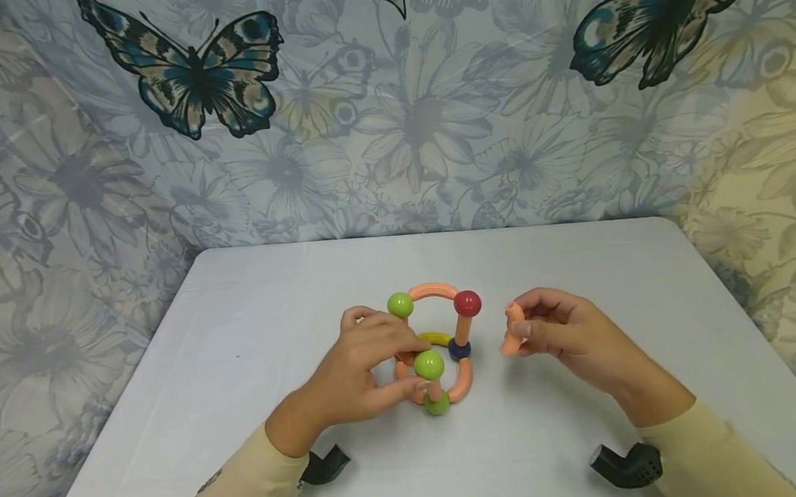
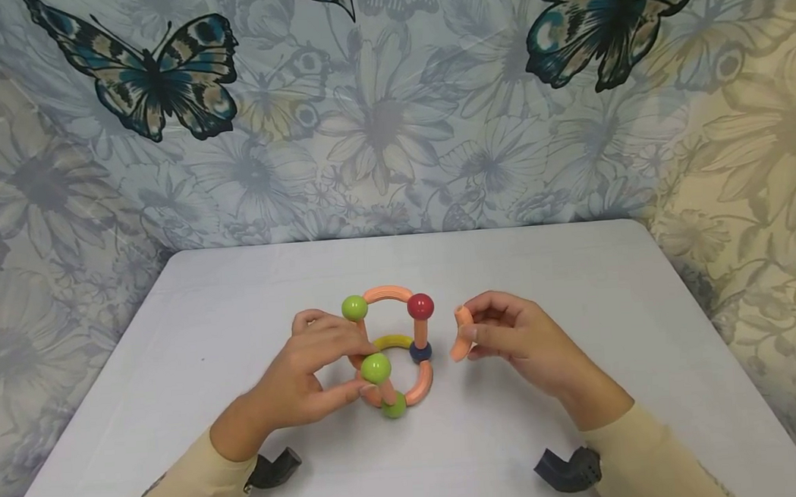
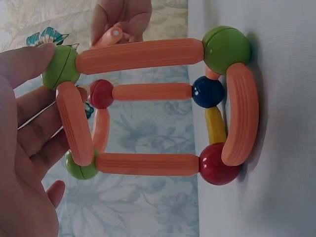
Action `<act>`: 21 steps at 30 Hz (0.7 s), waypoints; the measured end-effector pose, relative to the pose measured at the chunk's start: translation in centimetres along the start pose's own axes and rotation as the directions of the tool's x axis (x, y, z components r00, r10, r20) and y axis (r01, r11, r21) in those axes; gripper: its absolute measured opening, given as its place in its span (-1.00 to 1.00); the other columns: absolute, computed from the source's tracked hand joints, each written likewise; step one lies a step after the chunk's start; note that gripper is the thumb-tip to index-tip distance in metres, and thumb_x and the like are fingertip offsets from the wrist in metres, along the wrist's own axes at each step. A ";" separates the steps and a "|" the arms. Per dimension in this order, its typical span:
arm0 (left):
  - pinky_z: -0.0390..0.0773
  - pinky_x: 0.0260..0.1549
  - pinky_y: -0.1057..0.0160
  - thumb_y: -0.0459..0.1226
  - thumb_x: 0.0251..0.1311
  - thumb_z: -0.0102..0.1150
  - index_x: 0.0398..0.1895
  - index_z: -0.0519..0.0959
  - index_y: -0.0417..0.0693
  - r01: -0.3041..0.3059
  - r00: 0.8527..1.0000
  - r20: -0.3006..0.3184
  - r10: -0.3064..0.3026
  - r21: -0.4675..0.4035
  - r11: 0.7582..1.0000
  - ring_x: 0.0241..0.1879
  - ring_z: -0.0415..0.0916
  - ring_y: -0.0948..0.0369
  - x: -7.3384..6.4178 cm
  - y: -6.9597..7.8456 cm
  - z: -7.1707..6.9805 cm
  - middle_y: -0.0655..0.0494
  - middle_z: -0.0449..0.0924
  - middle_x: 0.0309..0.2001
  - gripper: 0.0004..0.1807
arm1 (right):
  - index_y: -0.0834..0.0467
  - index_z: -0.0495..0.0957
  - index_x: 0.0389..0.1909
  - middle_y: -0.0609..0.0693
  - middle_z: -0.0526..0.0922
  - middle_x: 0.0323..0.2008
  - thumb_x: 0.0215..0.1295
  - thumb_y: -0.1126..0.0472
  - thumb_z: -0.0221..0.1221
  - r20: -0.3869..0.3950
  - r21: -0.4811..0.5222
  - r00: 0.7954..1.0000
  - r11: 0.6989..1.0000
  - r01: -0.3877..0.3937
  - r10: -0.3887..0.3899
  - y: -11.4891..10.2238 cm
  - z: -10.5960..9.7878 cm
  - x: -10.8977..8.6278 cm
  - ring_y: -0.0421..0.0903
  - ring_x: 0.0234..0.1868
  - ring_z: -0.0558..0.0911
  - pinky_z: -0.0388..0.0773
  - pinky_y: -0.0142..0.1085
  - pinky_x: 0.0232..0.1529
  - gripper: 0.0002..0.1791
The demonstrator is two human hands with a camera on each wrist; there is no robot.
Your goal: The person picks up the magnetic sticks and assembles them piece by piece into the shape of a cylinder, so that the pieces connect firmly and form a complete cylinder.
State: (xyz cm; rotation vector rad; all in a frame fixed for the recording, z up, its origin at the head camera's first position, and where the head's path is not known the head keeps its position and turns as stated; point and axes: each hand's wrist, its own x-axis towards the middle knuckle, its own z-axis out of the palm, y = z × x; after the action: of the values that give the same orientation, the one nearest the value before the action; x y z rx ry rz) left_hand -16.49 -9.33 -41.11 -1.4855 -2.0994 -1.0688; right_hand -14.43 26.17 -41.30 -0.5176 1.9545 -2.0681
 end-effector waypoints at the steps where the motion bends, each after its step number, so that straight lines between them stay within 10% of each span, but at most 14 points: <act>1: 0.23 0.12 -0.20 -0.16 0.25 0.58 0.06 0.77 -0.01 -0.002 1.000 0.000 0.002 0.001 1.000 0.08 0.60 0.24 0.0 0.0 0.0 0.31 0.72 -0.07 -0.66 | 0.34 0.57 0.10 0.18 0.67 -0.15 0.57 0.47 0.20 0.004 -0.004 1.000 1.000 -0.004 0.004 -0.1 0.3 -0.1 0.11 -0.12 0.80 0.72 -0.13 -0.05 -0.82; 21: 0.23 0.11 -0.22 -0.13 0.27 0.58 0.07 0.78 0.00 -0.001 1.000 0.003 0.001 0.026 1.000 0.11 0.58 0.21 0.0 -0.1 0.2 0.37 0.75 -0.06 -0.65 | 0.34 0.50 0.08 0.12 0.76 -0.19 0.69 0.30 0.15 -0.010 0.220 0.996 0.972 -0.082 0.086 1.2 6.2 0.4 -0.14 -0.27 0.72 0.70 -0.31 -0.15 -0.83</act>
State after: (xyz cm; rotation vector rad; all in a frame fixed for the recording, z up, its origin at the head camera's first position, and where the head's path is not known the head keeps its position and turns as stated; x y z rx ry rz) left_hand -16.52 -9.16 -41.25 -1.4770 -2.1061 -1.0352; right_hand -12.29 20.30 -42.19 -0.3629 1.6965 -2.2063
